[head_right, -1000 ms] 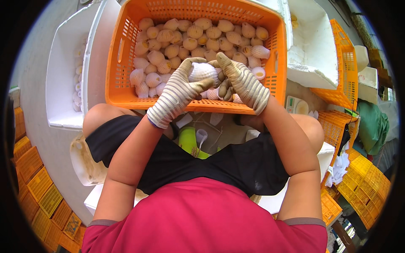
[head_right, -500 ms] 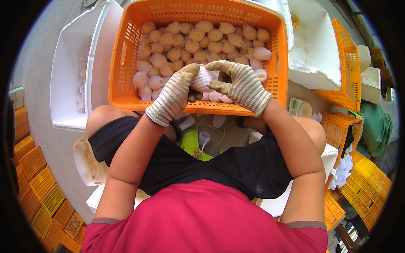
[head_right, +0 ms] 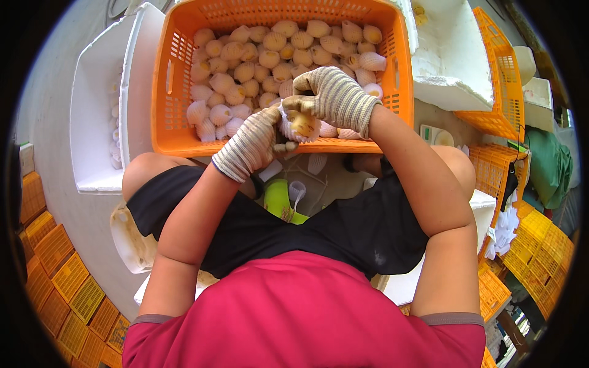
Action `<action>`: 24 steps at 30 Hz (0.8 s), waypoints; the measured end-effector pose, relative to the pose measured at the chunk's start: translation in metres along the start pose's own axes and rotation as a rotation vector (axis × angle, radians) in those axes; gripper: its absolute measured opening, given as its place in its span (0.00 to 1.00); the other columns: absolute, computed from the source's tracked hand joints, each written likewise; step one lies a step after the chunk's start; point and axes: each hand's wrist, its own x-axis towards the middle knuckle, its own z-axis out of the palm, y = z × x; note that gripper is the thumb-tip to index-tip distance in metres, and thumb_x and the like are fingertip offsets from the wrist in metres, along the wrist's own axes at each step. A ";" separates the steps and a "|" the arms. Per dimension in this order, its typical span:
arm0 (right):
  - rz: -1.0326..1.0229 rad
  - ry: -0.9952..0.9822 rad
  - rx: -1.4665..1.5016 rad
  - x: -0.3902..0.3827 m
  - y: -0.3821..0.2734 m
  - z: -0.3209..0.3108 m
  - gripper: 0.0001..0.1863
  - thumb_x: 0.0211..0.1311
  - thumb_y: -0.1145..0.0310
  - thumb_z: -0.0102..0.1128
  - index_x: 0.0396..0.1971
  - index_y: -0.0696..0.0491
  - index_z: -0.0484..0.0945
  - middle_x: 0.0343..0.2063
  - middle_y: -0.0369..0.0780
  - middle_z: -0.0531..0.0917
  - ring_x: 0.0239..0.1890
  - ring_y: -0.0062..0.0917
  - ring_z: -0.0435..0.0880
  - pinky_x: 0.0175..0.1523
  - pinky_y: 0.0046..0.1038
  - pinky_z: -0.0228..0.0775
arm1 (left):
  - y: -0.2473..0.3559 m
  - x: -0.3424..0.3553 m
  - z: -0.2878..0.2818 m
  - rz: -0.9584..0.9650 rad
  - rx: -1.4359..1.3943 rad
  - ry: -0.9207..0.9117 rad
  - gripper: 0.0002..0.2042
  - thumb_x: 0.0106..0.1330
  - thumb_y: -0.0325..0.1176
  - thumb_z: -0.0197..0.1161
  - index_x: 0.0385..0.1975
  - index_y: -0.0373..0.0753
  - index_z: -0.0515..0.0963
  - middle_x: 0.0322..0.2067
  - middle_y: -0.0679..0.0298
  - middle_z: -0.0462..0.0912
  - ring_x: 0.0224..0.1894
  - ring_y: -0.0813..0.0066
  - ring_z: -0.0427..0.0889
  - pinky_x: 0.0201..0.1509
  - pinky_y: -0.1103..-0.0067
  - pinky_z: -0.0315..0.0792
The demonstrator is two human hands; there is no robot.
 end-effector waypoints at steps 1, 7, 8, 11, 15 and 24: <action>0.001 0.006 0.055 -0.001 0.000 -0.001 0.16 0.59 0.60 0.68 0.23 0.58 0.77 0.16 0.41 0.73 0.21 0.23 0.69 0.30 0.29 0.67 | 0.000 0.001 -0.001 -0.001 -0.008 -0.017 0.14 0.70 0.49 0.54 0.43 0.46 0.76 0.33 0.66 0.79 0.24 0.80 0.80 0.26 0.83 0.79; -0.108 0.229 0.149 -0.011 -0.018 -0.001 0.10 0.60 0.65 0.67 0.32 0.59 0.83 0.22 0.37 0.81 0.26 0.19 0.77 0.35 0.25 0.71 | 0.015 0.005 -0.005 -0.098 -0.251 0.032 0.20 0.71 0.55 0.52 0.36 0.41 0.74 0.24 0.65 0.77 0.13 0.76 0.74 0.13 0.85 0.73; -0.167 0.271 0.153 -0.013 -0.019 0.001 0.09 0.60 0.67 0.67 0.32 0.58 0.83 0.25 0.37 0.82 0.30 0.20 0.79 0.38 0.25 0.72 | 0.016 0.007 -0.008 -0.119 -0.304 0.014 0.21 0.71 0.55 0.53 0.34 0.41 0.74 0.21 0.65 0.76 0.11 0.77 0.72 0.11 0.86 0.71; -0.125 0.295 0.256 -0.016 -0.013 0.001 0.08 0.60 0.68 0.67 0.29 0.58 0.83 0.37 0.38 0.81 0.40 0.21 0.77 0.46 0.25 0.70 | 0.018 0.002 -0.005 0.033 -0.265 0.012 0.19 0.70 0.53 0.58 0.28 0.43 0.73 0.15 0.69 0.74 0.08 0.81 0.69 0.07 0.89 0.59; 0.285 0.074 1.285 -0.013 -0.006 0.007 0.22 0.69 0.50 0.55 0.56 0.48 0.72 0.53 0.39 0.77 0.55 0.24 0.77 0.54 0.28 0.73 | 0.019 -0.006 -0.012 0.309 -0.081 -0.066 0.15 0.65 0.41 0.67 0.40 0.38 0.75 0.28 0.68 0.78 0.22 0.85 0.76 0.20 0.91 0.69; 0.321 -0.061 1.371 0.000 0.007 0.025 0.20 0.67 0.60 0.62 0.54 0.52 0.72 0.42 0.39 0.80 0.42 0.25 0.81 0.41 0.26 0.78 | 0.014 0.003 -0.022 0.960 0.502 0.237 0.32 0.56 0.29 0.73 0.61 0.36 0.67 0.45 0.60 0.73 0.40 0.77 0.77 0.43 0.83 0.75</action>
